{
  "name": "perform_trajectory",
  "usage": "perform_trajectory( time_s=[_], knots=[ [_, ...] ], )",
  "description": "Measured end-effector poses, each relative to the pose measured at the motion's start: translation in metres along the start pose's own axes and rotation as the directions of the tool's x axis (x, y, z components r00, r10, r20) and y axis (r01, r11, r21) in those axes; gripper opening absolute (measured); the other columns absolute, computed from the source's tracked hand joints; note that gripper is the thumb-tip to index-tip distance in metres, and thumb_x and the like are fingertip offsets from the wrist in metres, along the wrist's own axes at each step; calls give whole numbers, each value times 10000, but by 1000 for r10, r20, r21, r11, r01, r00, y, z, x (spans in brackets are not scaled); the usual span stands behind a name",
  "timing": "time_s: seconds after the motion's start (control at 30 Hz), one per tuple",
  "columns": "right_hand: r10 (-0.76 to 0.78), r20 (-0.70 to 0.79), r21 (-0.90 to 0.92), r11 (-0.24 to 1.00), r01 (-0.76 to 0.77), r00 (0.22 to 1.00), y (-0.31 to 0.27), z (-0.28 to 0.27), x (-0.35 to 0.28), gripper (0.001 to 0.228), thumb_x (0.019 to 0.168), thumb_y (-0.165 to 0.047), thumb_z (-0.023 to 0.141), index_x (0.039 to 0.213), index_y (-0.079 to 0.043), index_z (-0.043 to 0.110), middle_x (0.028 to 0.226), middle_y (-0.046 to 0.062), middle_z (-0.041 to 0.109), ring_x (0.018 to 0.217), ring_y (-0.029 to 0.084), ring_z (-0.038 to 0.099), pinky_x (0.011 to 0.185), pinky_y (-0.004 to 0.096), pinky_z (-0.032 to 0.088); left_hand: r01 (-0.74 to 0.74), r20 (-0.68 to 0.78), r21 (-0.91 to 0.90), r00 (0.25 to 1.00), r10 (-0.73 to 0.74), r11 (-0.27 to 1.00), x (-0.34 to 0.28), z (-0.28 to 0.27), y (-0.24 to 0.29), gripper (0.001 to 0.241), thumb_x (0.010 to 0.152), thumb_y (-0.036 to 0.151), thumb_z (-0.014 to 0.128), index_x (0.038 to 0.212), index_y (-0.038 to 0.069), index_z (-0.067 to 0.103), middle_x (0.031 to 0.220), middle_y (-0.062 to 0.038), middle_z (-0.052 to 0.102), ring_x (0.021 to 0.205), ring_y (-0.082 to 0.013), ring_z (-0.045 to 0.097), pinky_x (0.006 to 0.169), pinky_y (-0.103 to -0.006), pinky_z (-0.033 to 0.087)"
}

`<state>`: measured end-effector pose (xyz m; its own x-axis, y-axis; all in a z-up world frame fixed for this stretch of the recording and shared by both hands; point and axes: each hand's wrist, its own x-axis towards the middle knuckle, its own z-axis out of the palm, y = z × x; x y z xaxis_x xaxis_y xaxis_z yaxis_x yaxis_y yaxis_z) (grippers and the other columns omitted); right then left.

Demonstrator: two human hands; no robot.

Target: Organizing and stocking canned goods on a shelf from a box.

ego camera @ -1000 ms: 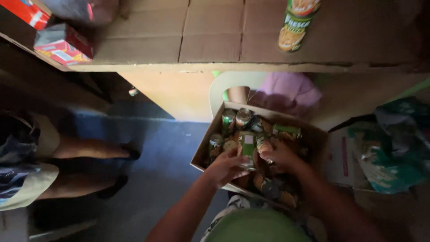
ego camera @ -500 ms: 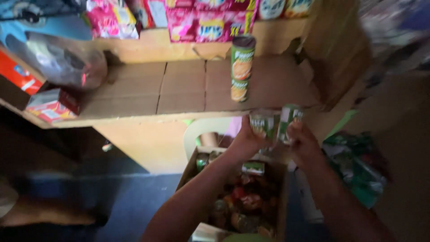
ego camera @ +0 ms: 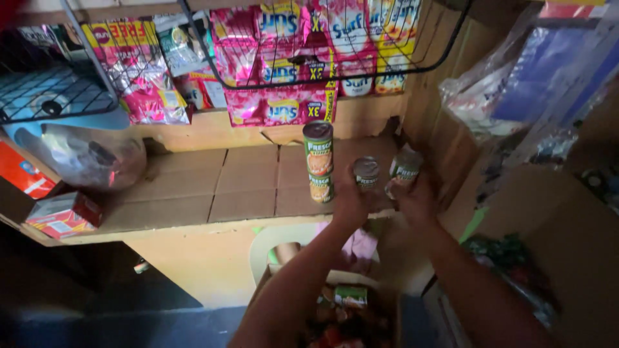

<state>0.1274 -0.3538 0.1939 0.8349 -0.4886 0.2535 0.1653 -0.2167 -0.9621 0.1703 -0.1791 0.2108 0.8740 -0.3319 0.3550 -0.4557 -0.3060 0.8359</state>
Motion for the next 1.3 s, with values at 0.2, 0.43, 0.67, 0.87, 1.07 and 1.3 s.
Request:
perform_trajectory(
  time_s=[0.2, 0.43, 0.67, 0.87, 1.07, 1.3],
  knots=[
    [-358, 8, -408, 851, 330, 934, 0, 8, -14, 510, 846, -132, 860, 1268, -43, 587, 1083, 140, 606, 893, 203, 591, 788, 354, 512, -52, -55, 71, 997, 56, 996, -3, 1, -12, 847, 825, 76, 678, 1570, 70, 274, 1164, -309, 658, 977, -535, 656, 778, -588, 531],
    [-168, -54, 197, 964, 176, 984, 0, 11, 8, 432, 910, -139, 761, 1289, -47, 575, 1171, 49, 650, 1016, 136, 618, 852, 315, 536, -165, -81, 73, 982, 171, 984, 5, 14, -50, 895, 776, 127, 745, 1525, 23, 267, 1116, -298, 693, 963, -492, 691, 769, -557, 561],
    [-497, 36, 211, 852, 480, 867, -69, 25, 19, 473, 928, -73, 781, 1339, -21, 551, 1239, 59, 657, 1141, 163, 642, 999, 312, 531, -168, -81, 134, 980, 180, 977, 4, 14, -46, 845, 799, 151, 738, 1522, 32, 316, 1023, -266, 722, 883, -470, 710, 725, -548, 563],
    [-520, 175, 256, 844, 471, 836, -82, 46, 14, 734, 837, -93, 807, 1454, -9, 418, 1267, 77, 607, 1134, 166, 619, 956, 319, 540, -60, -62, 159, 996, 70, 985, 6, 8, -36, 782, 825, 176, 727, 1500, 57, 351, 918, -239, 733, 835, -458, 717, 704, -552, 552],
    [-527, 198, 44, 847, 530, 826, -77, 42, 14, 621, 857, -116, 825, 1369, 1, 493, 1241, 111, 604, 1104, 174, 621, 931, 325, 553, -119, -70, 128, 989, 128, 985, 2, 7, -28, 795, 824, 188, 740, 1507, 55, 355, 870, -256, 712, 797, -467, 708, 675, -561, 544],
    [-451, 153, 225, 882, 413, 880, 0, 50, 15, 661, 878, -116, 794, 1458, -4, 497, 1278, 78, 639, 1158, 155, 621, 1005, 319, 518, -239, -224, 107, 940, 258, 965, -41, 1, -14, 744, 865, 122, 724, 1518, 24, 382, 1073, -286, 652, 962, -472, 634, 807, -549, 518]
  ],
)
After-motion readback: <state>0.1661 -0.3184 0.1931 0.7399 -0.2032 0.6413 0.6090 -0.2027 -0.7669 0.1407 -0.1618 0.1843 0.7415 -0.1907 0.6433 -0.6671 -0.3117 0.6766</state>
